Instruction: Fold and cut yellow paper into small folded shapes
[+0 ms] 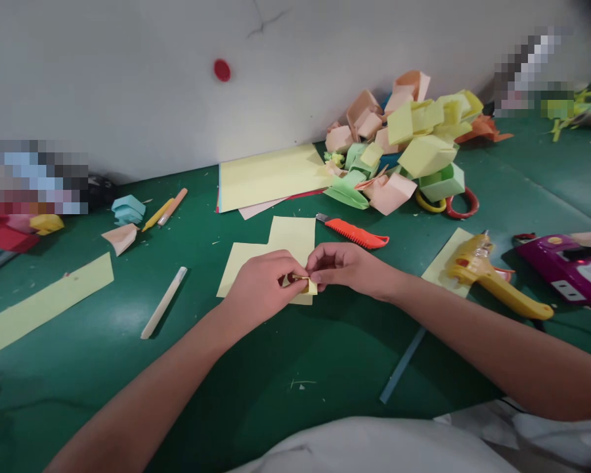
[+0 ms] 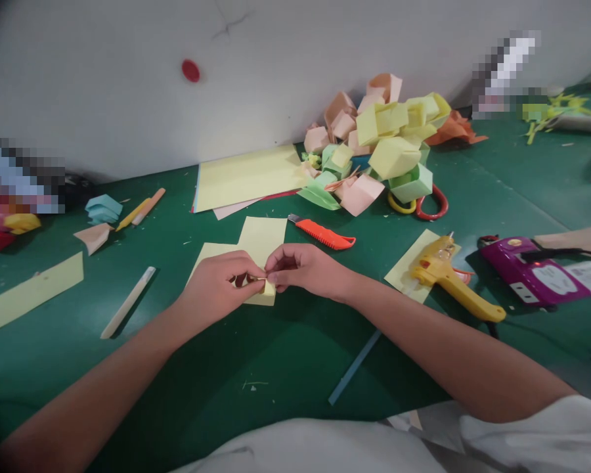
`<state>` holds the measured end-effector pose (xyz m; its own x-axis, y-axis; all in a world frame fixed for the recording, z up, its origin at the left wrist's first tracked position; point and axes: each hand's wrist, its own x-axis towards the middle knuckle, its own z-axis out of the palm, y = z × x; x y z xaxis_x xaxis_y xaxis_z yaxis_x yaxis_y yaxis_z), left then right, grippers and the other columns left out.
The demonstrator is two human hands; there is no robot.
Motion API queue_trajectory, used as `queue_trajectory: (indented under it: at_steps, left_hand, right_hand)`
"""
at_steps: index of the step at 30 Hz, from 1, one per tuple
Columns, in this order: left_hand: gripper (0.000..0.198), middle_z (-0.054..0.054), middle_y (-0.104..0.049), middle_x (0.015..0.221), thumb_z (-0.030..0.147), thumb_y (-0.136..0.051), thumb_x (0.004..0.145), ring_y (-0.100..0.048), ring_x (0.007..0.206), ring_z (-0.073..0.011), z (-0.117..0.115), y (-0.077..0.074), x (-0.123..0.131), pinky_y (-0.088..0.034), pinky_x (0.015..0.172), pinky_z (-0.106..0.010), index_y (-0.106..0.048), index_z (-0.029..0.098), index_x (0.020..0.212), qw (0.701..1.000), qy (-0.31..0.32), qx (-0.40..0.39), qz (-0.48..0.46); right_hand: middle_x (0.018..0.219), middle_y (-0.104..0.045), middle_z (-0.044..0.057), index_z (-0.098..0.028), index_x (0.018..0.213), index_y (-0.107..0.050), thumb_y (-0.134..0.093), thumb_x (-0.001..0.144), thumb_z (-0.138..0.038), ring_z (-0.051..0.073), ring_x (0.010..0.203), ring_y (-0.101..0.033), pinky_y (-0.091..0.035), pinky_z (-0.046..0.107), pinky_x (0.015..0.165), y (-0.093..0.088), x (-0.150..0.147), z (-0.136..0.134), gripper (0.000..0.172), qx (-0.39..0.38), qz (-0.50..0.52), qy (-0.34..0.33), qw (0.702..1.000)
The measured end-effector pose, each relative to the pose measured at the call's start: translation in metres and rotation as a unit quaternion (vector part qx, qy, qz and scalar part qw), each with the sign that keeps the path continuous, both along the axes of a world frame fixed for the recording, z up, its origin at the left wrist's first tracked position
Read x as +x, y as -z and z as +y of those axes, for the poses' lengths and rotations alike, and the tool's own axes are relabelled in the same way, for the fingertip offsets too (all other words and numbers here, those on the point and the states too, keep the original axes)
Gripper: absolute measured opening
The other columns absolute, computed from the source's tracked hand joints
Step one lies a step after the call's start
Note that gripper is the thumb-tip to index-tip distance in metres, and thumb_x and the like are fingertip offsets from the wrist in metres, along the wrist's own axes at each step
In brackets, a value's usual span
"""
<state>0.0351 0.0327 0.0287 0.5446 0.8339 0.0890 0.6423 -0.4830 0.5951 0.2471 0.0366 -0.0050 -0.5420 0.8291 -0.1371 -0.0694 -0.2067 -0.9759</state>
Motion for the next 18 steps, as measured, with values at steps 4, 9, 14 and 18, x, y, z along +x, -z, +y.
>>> queue_trajectory:
  at_steps: [4, 9, 14, 18]
  left_hand:
    - [0.018, 0.004, -0.062, 0.071, 0.022, -0.067, 0.083, -0.052, 0.062, -0.0104, -0.002, 0.001, -0.001, -0.035, 0.056, -0.025, -0.063, 0.019, 0.066, 1.0, -0.014, 0.01, 0.016]
    - [0.023, 0.004, -0.057, 0.068, 0.025, -0.069, 0.084, -0.049, 0.06, -0.0107, -0.002, -0.003, 0.002, -0.031, 0.054, -0.025, -0.058, 0.019, 0.064, 0.998, -0.03, 0.037, 0.042]
    - [0.026, 0.003, -0.055, 0.068, 0.024, -0.069, 0.085, -0.048, 0.061, -0.0115, -0.005, -0.001, 0.003, -0.027, 0.054, -0.026, -0.056, 0.018, 0.063, 0.992, -0.025, 0.097, 0.082]
    - [0.02, 0.002, -0.059, 0.075, 0.025, -0.065, 0.089, -0.05, 0.065, -0.0119, -0.006, 0.004, 0.002, -0.029, 0.055, -0.026, -0.061, 0.018, 0.071, 0.989, -0.001, 0.125, 0.08]
  right_hand:
    - [0.083, -0.069, 0.001, -0.018, 0.093, -0.068, -0.08, 0.079, -0.032, 0.012, 0.075, -0.064, -0.056, 0.029, 0.074, 0.0, 0.0, 0.0, 0.024, 0.003, 0.002, -0.005, 1.0]
    - [0.093, -0.068, 0.002, -0.018, 0.103, -0.068, -0.08, 0.078, -0.029, 0.014, 0.084, -0.063, -0.053, 0.028, 0.076, -0.002, -0.001, -0.003, 0.03, 0.056, 0.0, -0.036, 0.998]
    - [0.097, -0.07, 0.005, -0.019, 0.099, -0.07, -0.079, 0.078, -0.034, 0.018, 0.083, -0.064, -0.054, 0.032, 0.075, -0.001, -0.007, -0.012, 0.027, 0.1, -0.088, 0.033, 0.991]
    - [0.096, -0.072, 0.005, -0.02, 0.092, -0.071, -0.079, 0.076, -0.037, 0.02, 0.082, -0.066, -0.054, 0.034, 0.075, 0.002, -0.009, -0.014, 0.024, 0.105, -0.117, 0.074, 0.985]
